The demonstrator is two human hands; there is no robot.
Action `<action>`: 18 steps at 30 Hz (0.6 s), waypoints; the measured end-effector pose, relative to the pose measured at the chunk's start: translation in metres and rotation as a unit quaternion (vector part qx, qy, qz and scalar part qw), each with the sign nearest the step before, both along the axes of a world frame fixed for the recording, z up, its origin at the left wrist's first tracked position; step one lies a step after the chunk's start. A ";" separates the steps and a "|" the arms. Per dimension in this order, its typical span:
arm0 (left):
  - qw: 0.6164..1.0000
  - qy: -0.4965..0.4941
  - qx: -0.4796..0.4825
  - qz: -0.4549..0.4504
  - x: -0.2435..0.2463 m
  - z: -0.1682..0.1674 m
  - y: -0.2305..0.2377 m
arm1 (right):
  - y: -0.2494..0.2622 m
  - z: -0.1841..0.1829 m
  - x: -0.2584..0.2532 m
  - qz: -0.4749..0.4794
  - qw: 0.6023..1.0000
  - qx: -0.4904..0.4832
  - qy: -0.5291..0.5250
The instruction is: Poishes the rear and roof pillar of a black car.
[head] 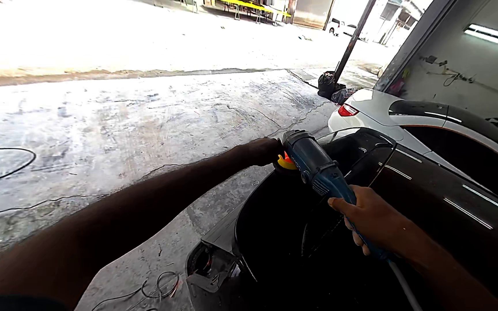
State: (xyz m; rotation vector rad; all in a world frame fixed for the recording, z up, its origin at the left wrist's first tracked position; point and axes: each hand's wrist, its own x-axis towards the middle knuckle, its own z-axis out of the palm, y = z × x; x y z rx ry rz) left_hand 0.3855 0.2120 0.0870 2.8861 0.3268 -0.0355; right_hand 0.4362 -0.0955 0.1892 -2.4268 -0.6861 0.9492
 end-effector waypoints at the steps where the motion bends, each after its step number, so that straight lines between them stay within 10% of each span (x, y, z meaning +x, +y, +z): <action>1: 1.000 -0.001 0.001 -0.001 -0.010 -0.001 -0.001 | -0.001 0.001 -0.008 0.004 1.000 -0.006 0.000; 18: 0.987 0.044 -0.014 0.156 -0.158 -0.014 -0.086 | -0.081 -0.015 -0.118 0.097 0.995 -0.015 -0.023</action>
